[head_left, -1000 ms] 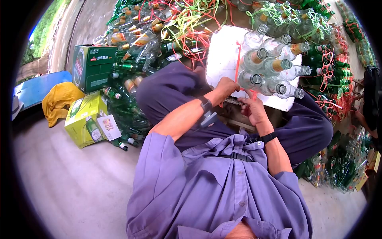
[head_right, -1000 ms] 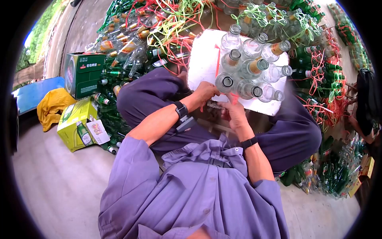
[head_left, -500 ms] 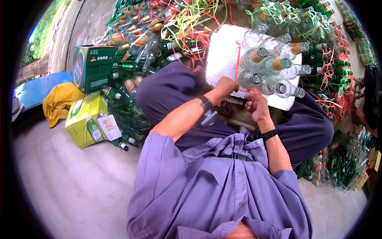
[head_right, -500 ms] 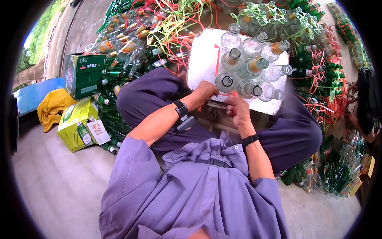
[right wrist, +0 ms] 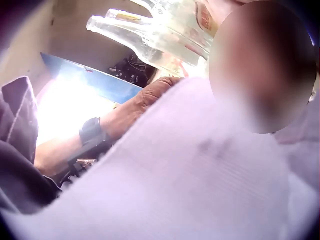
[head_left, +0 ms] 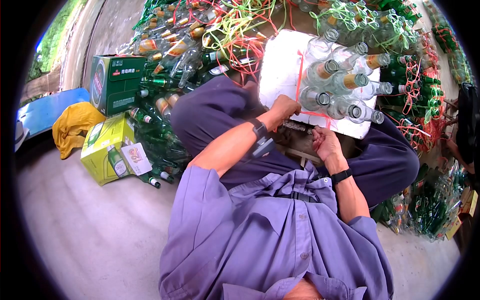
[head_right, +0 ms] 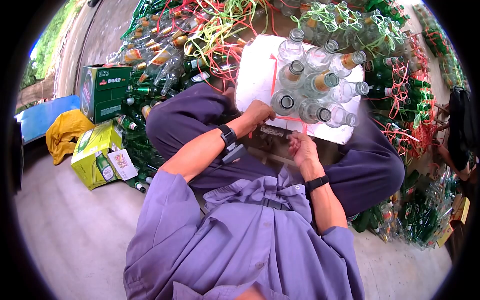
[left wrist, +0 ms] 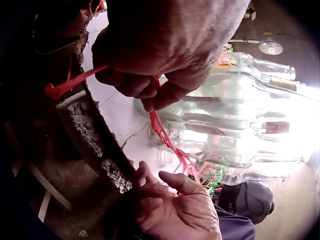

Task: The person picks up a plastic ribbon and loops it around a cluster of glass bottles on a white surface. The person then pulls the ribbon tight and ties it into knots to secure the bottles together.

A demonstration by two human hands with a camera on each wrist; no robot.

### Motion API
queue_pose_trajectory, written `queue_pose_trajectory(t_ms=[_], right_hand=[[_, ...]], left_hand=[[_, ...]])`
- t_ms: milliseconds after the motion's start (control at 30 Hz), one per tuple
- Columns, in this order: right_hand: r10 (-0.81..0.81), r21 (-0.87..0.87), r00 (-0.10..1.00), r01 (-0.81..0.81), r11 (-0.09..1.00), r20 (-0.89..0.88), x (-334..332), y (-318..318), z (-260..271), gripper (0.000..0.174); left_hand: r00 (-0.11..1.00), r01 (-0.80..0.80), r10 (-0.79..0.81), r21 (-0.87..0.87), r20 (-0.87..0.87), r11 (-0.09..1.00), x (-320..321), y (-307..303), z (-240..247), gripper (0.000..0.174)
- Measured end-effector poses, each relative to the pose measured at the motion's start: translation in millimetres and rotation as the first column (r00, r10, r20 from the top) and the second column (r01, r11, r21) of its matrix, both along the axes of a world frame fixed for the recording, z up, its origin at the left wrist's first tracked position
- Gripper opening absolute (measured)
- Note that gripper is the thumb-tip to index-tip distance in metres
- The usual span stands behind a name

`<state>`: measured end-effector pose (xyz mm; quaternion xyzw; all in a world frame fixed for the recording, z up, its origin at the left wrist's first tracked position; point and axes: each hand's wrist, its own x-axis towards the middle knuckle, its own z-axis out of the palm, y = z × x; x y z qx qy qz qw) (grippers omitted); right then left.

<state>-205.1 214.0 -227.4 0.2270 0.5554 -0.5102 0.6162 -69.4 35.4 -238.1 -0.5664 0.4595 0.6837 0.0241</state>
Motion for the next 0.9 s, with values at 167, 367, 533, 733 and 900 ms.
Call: queue_pose_trajectory(t_ms=[167, 367, 533, 733, 900], right_hand=[[0.154, -0.028, 0.961, -0.152, 0.988, 0.229, 11.2, -3.4, 5.6, 0.008], [-0.029, -0.213, 0.983, 0.067, 0.975, 0.179, 10.3, -19.0, -4.1, 0.020], [-0.080, -0.286, 0.974, 0.140, 0.948, 0.210, 13.1, -22.6, -8.4, 0.020], [0.068, -0.121, 0.975, -0.043, 0.992, 0.211, 9.2, -24.0, -23.1, 0.008], [0.263, 0.012, 0.918, -0.279, 0.960, 0.298, 20.8, -27.0, -10.4, 0.011]], left_hand=[[0.997, 0.041, -0.041, -0.005, 0.058, 0.999, -0.6, -1.9, -1.7, 0.018], [0.996, 0.043, -0.046, 0.041, 0.070, 0.998, -0.1, -3.9, 21.1, 0.019], [0.997, 0.056, -0.058, 0.041, 0.051, 0.998, -0.4, -3.6, 10.8, 0.017], [0.990, 0.096, -0.103, 0.081, 0.093, 0.992, -0.1, -6.5, 15.9, 0.018], [0.993, 0.109, -0.111, 0.056, 0.027, 0.992, 2.6, -3.7, 29.7, 0.020]])
